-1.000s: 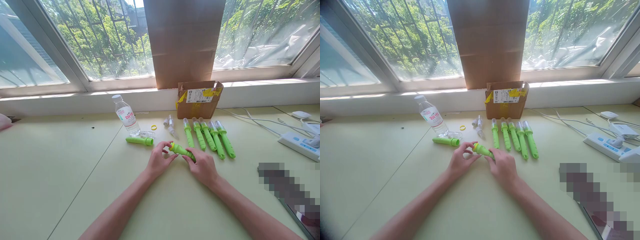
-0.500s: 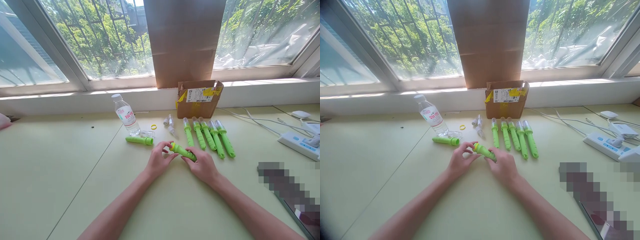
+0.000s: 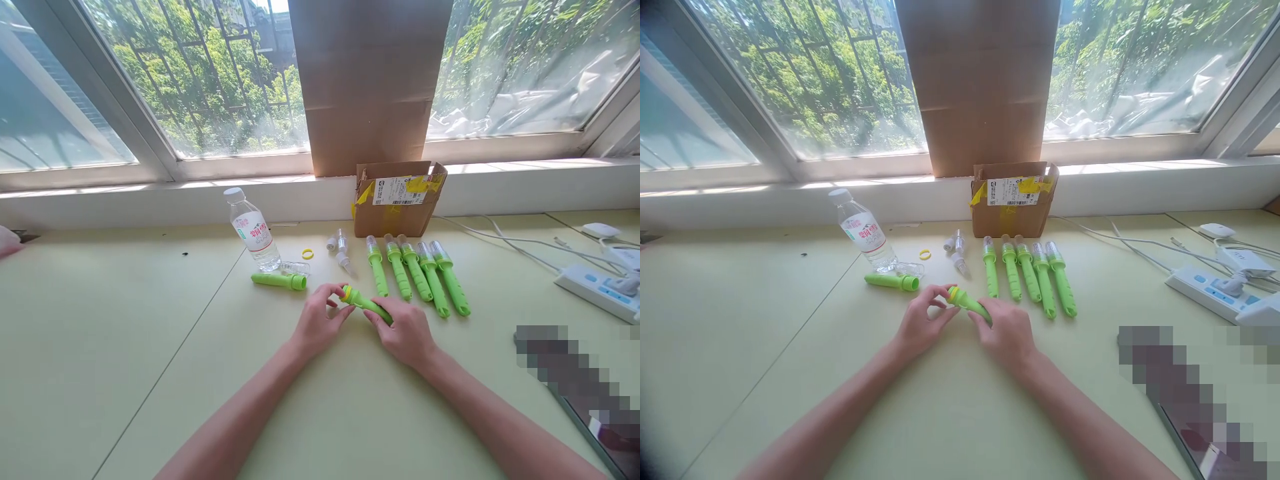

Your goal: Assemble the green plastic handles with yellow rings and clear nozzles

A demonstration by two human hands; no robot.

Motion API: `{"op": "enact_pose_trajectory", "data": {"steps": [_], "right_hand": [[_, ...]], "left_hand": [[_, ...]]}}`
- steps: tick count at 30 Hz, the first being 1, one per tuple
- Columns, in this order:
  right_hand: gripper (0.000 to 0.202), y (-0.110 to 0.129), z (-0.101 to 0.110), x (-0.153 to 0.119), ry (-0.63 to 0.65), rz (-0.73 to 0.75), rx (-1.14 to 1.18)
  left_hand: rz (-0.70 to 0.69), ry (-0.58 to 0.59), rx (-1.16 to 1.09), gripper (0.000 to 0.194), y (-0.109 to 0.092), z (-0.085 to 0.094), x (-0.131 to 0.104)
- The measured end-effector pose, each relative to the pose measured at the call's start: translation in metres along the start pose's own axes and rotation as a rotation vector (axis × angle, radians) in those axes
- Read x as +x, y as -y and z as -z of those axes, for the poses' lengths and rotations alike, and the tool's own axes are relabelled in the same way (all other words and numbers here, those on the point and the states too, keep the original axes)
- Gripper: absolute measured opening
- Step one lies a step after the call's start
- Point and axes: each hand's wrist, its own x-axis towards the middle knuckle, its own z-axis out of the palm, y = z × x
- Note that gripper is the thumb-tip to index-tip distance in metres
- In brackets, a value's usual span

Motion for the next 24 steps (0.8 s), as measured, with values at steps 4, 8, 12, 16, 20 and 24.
{"op": "enact_pose_trajectory", "data": {"steps": [4, 8, 12, 16, 20, 24], "right_hand": [[0.027, 0.0007, 0.0008, 0.0004, 0.048, 0.005, 0.009], [0.029, 0.0015, 0.0013, 0.0004, 0.061, 0.007, 0.021], [0.028, 0.0004, 0.0015, 0.0017, 0.074, -0.024, 0.051], [0.03, -0.0039, 0.0006, 0.004, 0.111, -0.008, 0.066], [0.019, -0.0055, -0.0008, 0.0027, 0.093, 0.012, 0.011], [0.016, -0.0016, -0.0006, -0.0002, -0.022, 0.084, -0.123]], "left_hand": [[0.016, -0.013, 0.006, 0.013, -0.0008, 0.0004, 0.0002], [0.009, -0.034, 0.011, 0.015, 0.0007, 0.0001, 0.0], [-0.02, -0.045, 0.026, 0.02, 0.0035, -0.0009, -0.001], [-0.063, -0.066, 0.077, 0.017, 0.0062, -0.0019, -0.0029], [-0.098, -0.086, 0.106, 0.016, 0.0064, -0.0025, -0.0043], [-0.107, -0.108, 0.125, 0.016, 0.0047, -0.0031, -0.0042]]}}
